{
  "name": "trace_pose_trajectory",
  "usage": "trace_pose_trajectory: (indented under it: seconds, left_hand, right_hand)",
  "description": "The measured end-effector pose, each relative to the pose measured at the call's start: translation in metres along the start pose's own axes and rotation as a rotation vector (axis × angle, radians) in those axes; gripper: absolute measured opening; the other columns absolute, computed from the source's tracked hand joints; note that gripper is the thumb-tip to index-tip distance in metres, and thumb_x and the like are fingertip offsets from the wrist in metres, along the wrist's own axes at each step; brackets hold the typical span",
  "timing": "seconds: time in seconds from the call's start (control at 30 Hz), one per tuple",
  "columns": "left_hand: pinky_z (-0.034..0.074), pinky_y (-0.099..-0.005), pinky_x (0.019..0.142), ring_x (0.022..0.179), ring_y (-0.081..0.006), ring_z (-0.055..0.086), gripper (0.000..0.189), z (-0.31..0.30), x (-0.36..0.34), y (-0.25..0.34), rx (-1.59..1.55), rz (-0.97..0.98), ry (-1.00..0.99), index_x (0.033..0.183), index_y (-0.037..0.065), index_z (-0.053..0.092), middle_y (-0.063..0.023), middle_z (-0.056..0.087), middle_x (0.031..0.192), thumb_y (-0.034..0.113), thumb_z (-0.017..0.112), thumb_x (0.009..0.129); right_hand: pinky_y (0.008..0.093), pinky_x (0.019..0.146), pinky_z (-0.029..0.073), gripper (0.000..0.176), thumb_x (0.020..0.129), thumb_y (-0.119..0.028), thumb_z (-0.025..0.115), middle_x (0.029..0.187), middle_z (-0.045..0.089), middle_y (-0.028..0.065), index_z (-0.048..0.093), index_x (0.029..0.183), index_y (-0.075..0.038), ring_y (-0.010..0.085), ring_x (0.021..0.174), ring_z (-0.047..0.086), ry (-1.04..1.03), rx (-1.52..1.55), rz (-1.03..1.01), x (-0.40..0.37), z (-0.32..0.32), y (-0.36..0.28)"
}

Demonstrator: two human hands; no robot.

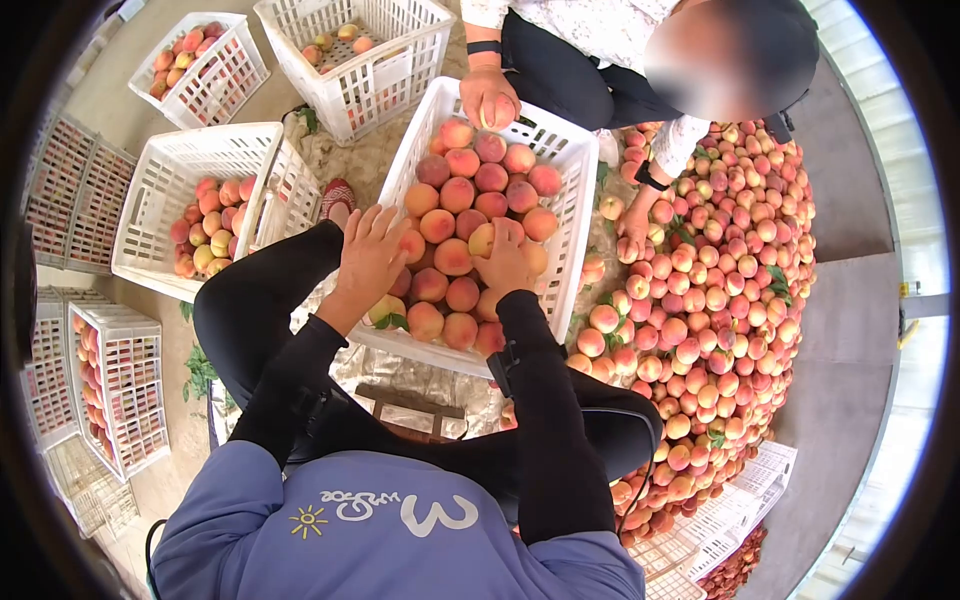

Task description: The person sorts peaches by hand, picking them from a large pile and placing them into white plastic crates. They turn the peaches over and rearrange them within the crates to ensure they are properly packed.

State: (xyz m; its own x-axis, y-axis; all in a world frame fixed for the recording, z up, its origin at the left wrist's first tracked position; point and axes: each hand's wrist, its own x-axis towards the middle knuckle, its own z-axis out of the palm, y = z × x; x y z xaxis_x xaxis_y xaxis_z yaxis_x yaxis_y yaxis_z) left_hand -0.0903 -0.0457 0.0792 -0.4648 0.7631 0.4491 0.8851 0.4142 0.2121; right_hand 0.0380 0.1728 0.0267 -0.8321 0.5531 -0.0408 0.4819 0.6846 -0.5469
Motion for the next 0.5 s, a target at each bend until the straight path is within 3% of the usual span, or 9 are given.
trace_pose_trajectory:
  seconds: [0.13,0.2,0.27,0.3,0.37,0.4,0.47,0.5]
  left_hand:
    - [0.027,-0.0528,0.110,0.126,-0.0355,0.043,0.050,0.005,-0.007,0.003,-0.133,-0.069,-0.059,0.126,0.005,0.054,-0.0152,0.053,0.128,0.025,0.066,0.081]
    - [0.026,-0.0526,0.111,0.126,-0.0367,0.043,0.052,0.003,0.002,0.017,-0.209,-0.042,-0.047,0.126,0.005,0.054,-0.0159,0.052,0.128,0.026,0.067,0.081]
    - [0.035,-0.0430,0.108,0.128,-0.0329,0.044,0.057,-0.001,0.002,0.041,-0.606,-0.196,-0.094,0.136,0.008,0.047,-0.0158,0.048,0.135,0.025,0.068,0.085]
    - [0.035,-0.0430,0.108,0.128,-0.0329,0.044,0.057,-0.001,0.002,0.051,-0.604,-0.193,-0.098,0.136,0.008,0.047,-0.0158,0.048,0.135,0.025,0.068,0.085]
    - [0.043,-0.0340,0.101,0.123,-0.0240,0.049,0.059,-0.001,-0.005,0.070,-1.410,-0.477,-0.176,0.138,0.009,0.044,-0.0132,0.048,0.135,0.031,0.068,0.089]
    - [0.043,-0.0340,0.101,0.123,-0.0240,0.049,0.059,-0.013,-0.007,0.077,-1.404,-0.475,-0.192,0.138,0.009,0.044,-0.0132,0.048,0.135,0.031,0.068,0.089]
    - [0.043,-0.0290,0.099,0.121,-0.0148,0.049,0.048,-0.045,-0.009,0.089,-1.734,-0.648,-0.312,0.130,0.006,0.049,-0.0069,0.050,0.131,0.023,0.068,0.090]
    - [0.045,-0.0300,0.097,0.117,-0.0156,0.052,0.038,-0.043,-0.019,0.091,-1.722,-0.635,-0.281,0.126,0.007,0.052,-0.0053,0.051,0.126,0.025,0.061,0.093]
  right_hand:
    - [0.0415,0.099,0.043,0.078,0.067,-0.024,0.080,0.126,0.050,0.0187,0.041,0.132,-0.005,0.0366,0.119,0.050,-0.002,0.054,0.038,-0.007,-0.001,-0.006]
    - [0.0438,0.091,0.049,0.077,0.067,-0.023,0.080,0.129,0.051,0.0194,0.042,0.134,-0.010,0.0374,0.115,0.054,0.062,0.170,-0.048,-0.007,-0.007,-0.004]
    - [0.0428,0.092,0.048,0.077,0.068,-0.024,0.080,0.127,0.053,0.0184,0.043,0.134,-0.010,0.0366,0.114,0.054,0.076,0.225,-0.086,-0.023,-0.026,-0.030]
    - [0.0419,0.093,0.048,0.077,0.068,-0.025,0.080,0.126,0.054,0.0175,0.043,0.134,-0.009,0.0357,0.114,0.055,0.086,0.284,-0.120,-0.036,-0.037,-0.050]
    - [0.0417,0.093,0.048,0.077,0.068,-0.026,0.080,0.125,0.055,0.0163,0.044,0.134,-0.009,0.0353,0.114,0.055,0.086,0.267,-0.206,-0.069,-0.052,-0.084]
    - [0.0415,0.094,0.047,0.077,0.068,-0.027,0.079,0.125,0.056,0.0152,0.044,0.135,-0.009,0.0349,0.115,0.055,0.087,0.245,-0.294,-0.086,-0.058,-0.100]
    - [0.0417,0.094,0.047,0.079,0.068,-0.027,0.080,0.127,0.056,0.0136,0.044,0.136,-0.009,0.0340,0.115,0.055,0.110,0.189,-0.221,-0.116,-0.067,-0.122]
    - [0.0420,0.094,0.047,0.079,0.067,-0.028,0.080,0.128,0.055,0.0134,0.044,0.135,-0.010,0.0337,0.115,0.055,0.150,0.201,-0.202,-0.129,-0.071,-0.128]
